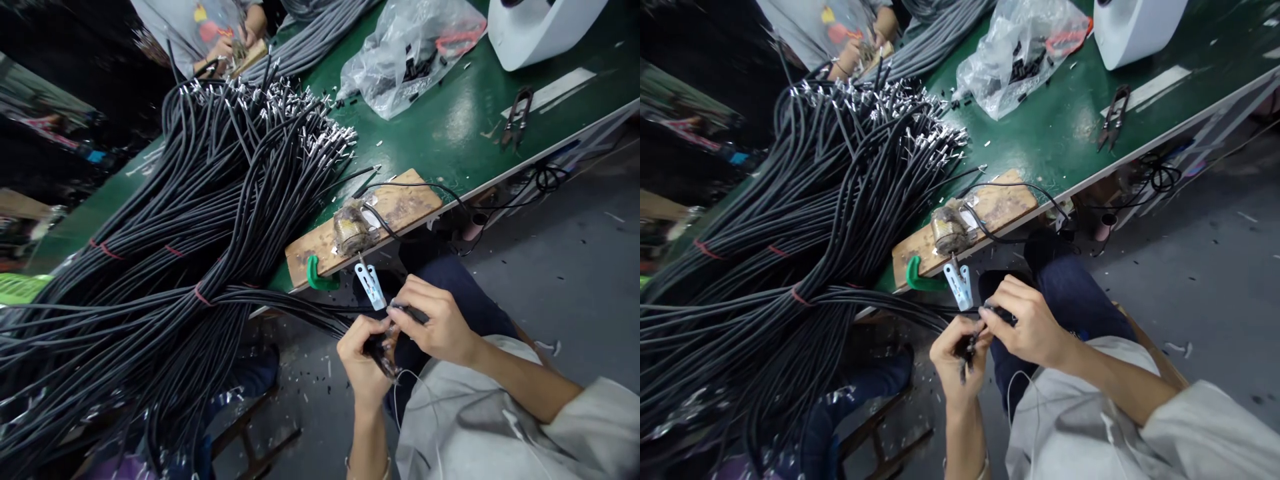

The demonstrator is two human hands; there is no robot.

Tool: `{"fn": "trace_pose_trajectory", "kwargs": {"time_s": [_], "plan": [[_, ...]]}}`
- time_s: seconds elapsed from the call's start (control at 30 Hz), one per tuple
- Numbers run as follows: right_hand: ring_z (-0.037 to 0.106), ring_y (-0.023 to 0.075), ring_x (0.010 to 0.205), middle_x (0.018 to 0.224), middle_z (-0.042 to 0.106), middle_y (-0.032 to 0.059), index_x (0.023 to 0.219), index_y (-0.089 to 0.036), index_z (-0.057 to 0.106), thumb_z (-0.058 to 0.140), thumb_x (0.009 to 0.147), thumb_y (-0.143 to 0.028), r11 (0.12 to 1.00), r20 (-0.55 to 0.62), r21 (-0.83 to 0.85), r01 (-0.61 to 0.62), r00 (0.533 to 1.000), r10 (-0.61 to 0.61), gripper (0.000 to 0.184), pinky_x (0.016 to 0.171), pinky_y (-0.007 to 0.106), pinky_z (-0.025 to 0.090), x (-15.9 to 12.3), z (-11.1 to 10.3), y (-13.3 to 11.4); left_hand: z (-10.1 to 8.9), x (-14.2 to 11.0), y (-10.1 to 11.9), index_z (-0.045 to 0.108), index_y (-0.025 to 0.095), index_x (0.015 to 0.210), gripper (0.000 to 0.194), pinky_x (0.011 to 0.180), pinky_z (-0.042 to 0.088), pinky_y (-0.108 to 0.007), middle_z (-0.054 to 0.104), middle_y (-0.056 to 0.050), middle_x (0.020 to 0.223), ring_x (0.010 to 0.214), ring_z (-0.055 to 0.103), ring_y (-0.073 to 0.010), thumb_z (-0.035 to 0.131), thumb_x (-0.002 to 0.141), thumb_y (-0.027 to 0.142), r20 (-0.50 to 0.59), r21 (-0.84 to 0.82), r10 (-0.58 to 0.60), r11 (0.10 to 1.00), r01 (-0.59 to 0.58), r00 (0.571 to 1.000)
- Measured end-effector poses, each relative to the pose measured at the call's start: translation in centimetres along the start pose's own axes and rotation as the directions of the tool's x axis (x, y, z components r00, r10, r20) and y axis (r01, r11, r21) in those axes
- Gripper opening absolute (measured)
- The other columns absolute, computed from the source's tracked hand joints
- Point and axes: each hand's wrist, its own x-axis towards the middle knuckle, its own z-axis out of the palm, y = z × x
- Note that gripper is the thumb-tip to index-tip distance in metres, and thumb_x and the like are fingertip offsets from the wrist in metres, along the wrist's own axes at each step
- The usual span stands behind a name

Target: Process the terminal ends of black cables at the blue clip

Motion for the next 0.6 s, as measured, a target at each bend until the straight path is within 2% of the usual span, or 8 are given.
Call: {"fn": "trace_pose_trajectory", "kwargs": {"time_s": [0.13,0.2,0.3,0.37,0.43,0.5,0.57,0.6], "plan": [[0.043,0.0125,0.059,0.057,0.043,-0.0019,0.057,-0.018,0.044,0.055,0.086,-0.012,0.996,-0.018,-0.065,-0.058,0.998,0.057,0.032,0.057,0.027,0.035,0.0,0.7,0.9,0.0,-0.6,-0.5,0.060,0.017,0.072,0.010,0.052,0.038,-0.020,0.054,0.003,0.063,0.053,0.051,-0.0093,0.062,0.075,0.007,0.075,0.051,0.076,0.995,-0.080,0.994],[0.040,0.0112,0.056,0.054,0.039,-0.0035,0.053,-0.018,0.040,0.058,0.085,-0.014,0.993,0.005,-0.064,-0.098,0.995,0.098,0.038,0.055,0.026,0.033,0.1,0.6,1.2,0.1,-0.8,-0.6,0.060,0.017,0.073,0.012,0.053,0.038,-0.019,0.053,0.004,0.063,0.054,0.050,-0.0089,0.062,0.075,0.005,0.063,0.100,0.081,0.991,-0.087,0.995],[0.046,0.0117,0.059,0.059,0.049,-0.0015,0.061,-0.016,0.053,0.066,0.083,-0.020,0.993,0.086,0.003,-0.121,0.989,0.120,0.027,0.056,0.025,0.035,0.2,0.1,1.1,0.3,-0.9,-0.5,0.057,0.017,0.070,0.015,0.052,0.037,-0.019,0.050,0.005,0.061,0.053,0.047,-0.0083,0.065,0.077,0.006,-0.026,0.159,0.057,0.986,-0.052,0.998],[0.048,0.0120,0.062,0.064,0.054,0.0000,0.068,-0.015,0.059,0.067,0.083,-0.019,0.986,0.098,0.069,-0.150,0.985,0.142,0.018,0.056,0.024,0.036,0.1,0.0,0.9,0.5,-0.8,-0.4,0.057,0.017,0.071,0.015,0.052,0.037,-0.019,0.051,0.005,0.062,0.053,0.048,-0.0083,0.067,0.078,0.008,-0.078,0.172,0.051,0.984,-0.037,0.996],[0.047,0.0118,0.062,0.063,0.053,-0.0004,0.067,-0.015,0.060,0.065,0.085,-0.016,0.979,0.039,0.119,-0.167,0.986,0.164,0.019,0.057,0.025,0.036,-0.3,0.4,0.8,0.8,-0.7,-0.2,0.060,0.017,0.073,0.013,0.054,0.039,-0.019,0.054,0.004,0.064,0.055,0.051,-0.0087,0.068,0.078,0.008,-0.116,0.175,0.041,0.984,-0.021,0.992],[0.044,0.0122,0.062,0.061,0.049,-0.0012,0.064,-0.016,0.057,0.063,0.085,-0.014,0.971,-0.080,0.167,-0.170,0.980,0.185,0.023,0.059,0.026,0.035,-0.9,1.4,1.0,1.0,-0.6,-0.1,0.062,0.017,0.076,0.010,0.055,0.041,-0.020,0.055,0.003,0.065,0.056,0.052,-0.0093,0.069,0.079,0.009,-0.136,0.168,0.011,0.986,0.012,0.991],[0.044,0.0129,0.065,0.063,0.048,-0.0010,0.065,-0.016,0.057,0.062,0.085,-0.016,0.933,-0.162,0.297,-0.203,0.952,0.258,0.021,0.061,0.027,0.035,-1.4,2.5,1.2,1.0,-0.6,-0.1,0.064,0.017,0.080,0.007,0.056,0.042,-0.020,0.056,0.003,0.067,0.057,0.053,-0.0099,0.068,0.080,0.011,-0.134,0.149,-0.041,0.987,0.061,0.990],[0.045,0.0128,0.065,0.065,0.048,-0.0009,0.066,-0.016,0.059,0.063,0.086,-0.018,0.882,-0.157,0.403,-0.243,0.932,0.328,0.020,0.061,0.027,0.035,-1.6,3.0,1.2,1.0,-0.6,-0.1,0.065,0.018,0.082,0.006,0.057,0.043,-0.020,0.056,0.002,0.068,0.058,0.054,-0.0102,0.068,0.080,0.012,-0.123,0.136,-0.067,0.987,0.084,0.990]]}}
